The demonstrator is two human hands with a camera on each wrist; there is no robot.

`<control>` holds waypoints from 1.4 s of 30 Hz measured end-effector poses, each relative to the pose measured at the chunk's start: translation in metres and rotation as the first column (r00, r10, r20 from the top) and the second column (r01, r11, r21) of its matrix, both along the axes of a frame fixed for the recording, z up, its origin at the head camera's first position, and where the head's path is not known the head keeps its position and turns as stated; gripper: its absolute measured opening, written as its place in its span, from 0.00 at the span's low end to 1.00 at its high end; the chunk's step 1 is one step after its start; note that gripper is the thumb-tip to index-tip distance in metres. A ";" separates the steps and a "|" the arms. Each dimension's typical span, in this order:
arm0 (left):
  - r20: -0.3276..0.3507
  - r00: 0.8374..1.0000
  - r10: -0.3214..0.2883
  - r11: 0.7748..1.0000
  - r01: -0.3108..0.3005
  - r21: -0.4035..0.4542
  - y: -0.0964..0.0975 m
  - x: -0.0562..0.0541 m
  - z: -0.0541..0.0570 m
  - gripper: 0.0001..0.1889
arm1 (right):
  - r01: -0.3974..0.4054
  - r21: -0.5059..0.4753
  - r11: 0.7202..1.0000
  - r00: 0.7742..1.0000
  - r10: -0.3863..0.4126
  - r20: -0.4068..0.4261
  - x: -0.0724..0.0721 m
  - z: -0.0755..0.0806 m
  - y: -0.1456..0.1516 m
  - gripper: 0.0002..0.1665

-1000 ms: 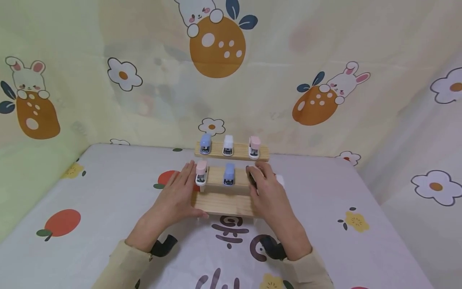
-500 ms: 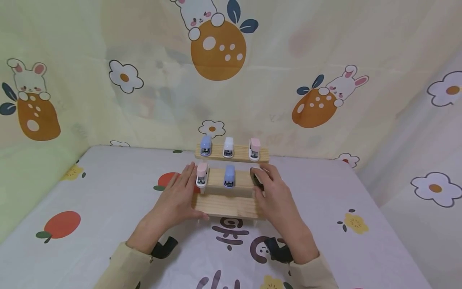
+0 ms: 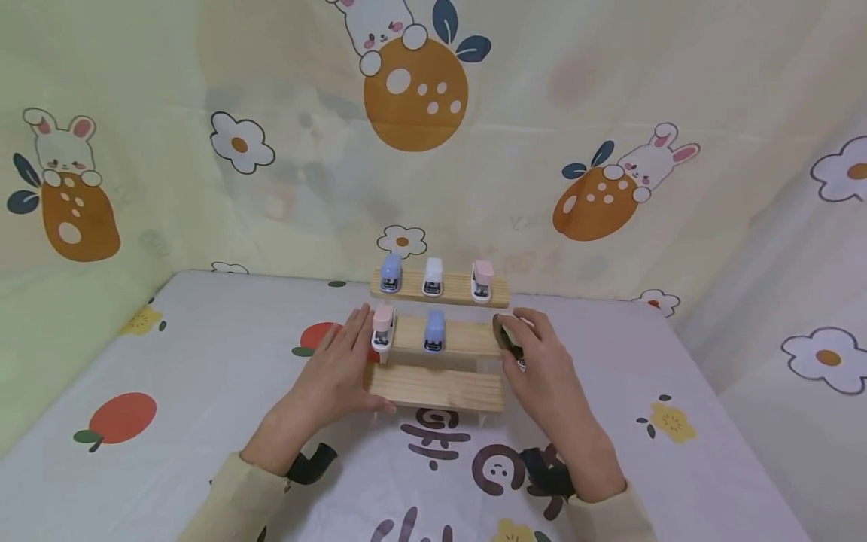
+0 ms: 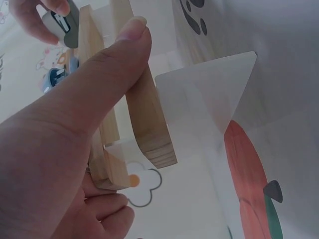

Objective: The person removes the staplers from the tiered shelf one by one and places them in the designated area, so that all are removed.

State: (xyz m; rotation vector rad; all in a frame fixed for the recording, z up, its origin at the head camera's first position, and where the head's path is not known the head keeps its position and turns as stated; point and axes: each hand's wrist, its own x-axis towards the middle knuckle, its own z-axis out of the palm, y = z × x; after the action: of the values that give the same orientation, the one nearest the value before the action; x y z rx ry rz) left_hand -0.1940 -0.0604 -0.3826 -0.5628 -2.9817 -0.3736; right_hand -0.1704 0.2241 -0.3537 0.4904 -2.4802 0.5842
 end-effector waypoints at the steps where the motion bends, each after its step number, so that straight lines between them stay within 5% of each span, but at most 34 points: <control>1: 0.003 1.000 0.001 1.000 -0.001 0.000 0.000 0.000 0.000 0.75 | 0.001 -0.001 1.000 1.000 -0.001 -0.005 -0.001 0.000 0.002 0.29; 12: 0.017 1.000 0.007 1.000 -0.008 0.003 -0.001 -0.001 0.000 0.75 | 0.068 -0.039 0.997 0.998 -0.068 -0.005 -0.008 -0.001 0.024 0.28; 23: 0.012 1.000 0.002 1.000 -0.003 0.017 -0.003 0.001 0.000 0.75 | 0.152 -0.060 0.987 0.986 -0.147 0.083 -0.016 -0.013 0.047 0.28; 42: 0.008 1.000 0.001 1.000 -0.001 0.009 0.000 0.001 0.000 0.75 | 0.243 -0.020 0.970 0.934 -0.228 0.276 -0.036 -0.049 0.070 0.26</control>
State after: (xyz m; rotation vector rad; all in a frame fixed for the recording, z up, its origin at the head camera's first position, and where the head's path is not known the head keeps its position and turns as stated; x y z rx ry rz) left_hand -0.1934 -0.0602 -0.3826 -0.5603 -2.9865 -0.3901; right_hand -0.2061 0.2942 -0.4024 0.0900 -2.7205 0.6543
